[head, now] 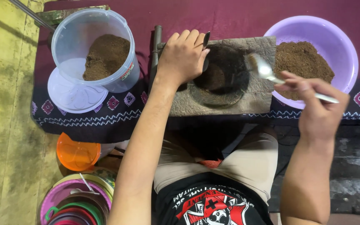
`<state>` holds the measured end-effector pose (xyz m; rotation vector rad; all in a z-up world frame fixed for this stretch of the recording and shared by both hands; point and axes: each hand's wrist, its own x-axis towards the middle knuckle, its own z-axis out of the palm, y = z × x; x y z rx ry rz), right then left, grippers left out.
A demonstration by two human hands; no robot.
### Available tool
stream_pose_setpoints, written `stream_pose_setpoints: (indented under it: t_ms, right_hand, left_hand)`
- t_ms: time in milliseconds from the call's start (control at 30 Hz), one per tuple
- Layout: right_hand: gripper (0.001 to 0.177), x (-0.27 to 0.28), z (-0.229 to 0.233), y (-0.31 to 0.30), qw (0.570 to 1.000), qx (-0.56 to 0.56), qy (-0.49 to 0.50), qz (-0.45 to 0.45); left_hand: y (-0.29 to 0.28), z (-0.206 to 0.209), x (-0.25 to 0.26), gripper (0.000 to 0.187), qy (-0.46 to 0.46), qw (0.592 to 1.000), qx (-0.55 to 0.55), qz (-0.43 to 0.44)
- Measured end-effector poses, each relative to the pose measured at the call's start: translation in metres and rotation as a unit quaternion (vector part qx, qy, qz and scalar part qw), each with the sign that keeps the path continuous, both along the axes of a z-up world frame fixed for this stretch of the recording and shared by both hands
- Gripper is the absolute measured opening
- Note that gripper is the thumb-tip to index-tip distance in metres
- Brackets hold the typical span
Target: Grinding brown powder in a mortar using a spoon
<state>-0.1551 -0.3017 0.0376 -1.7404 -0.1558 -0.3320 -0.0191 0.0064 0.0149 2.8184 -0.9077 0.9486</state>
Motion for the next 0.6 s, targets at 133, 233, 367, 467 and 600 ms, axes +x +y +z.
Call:
stream_pose_setpoints:
  t_ms: [133,233,367,467,600]
  right_hand:
    - [0.013,0.002,-0.010,-0.033,0.997,-0.020,-0.041,-0.058]
    - [0.011,0.006,-0.024,-0.046,0.992,-0.017,-0.049,-0.113]
    - [0.031,0.012,-0.034,-0.048,0.891,-0.362,-0.183,-0.205]
    - [0.035,0.012,-0.039,-0.049,0.833,-0.437,-0.227,-0.253]
    - [0.031,0.008,-0.028,-0.032,0.847,-0.383,-0.295,-0.222]
  left_hand:
    - [0.000,0.000,0.002,0.018,-0.006,1.000,0.004,0.002]
    - [0.001,-0.003,0.003,0.020,0.007,1.000,0.009,-0.003]
    - [0.001,-0.003,0.002,0.019,0.003,1.000,0.009,-0.002]
    - [0.001,-0.002,0.002,0.019,0.003,1.000,0.010,-0.001]
    - [0.002,-0.002,0.002,0.023,0.007,1.000,0.021,0.002]
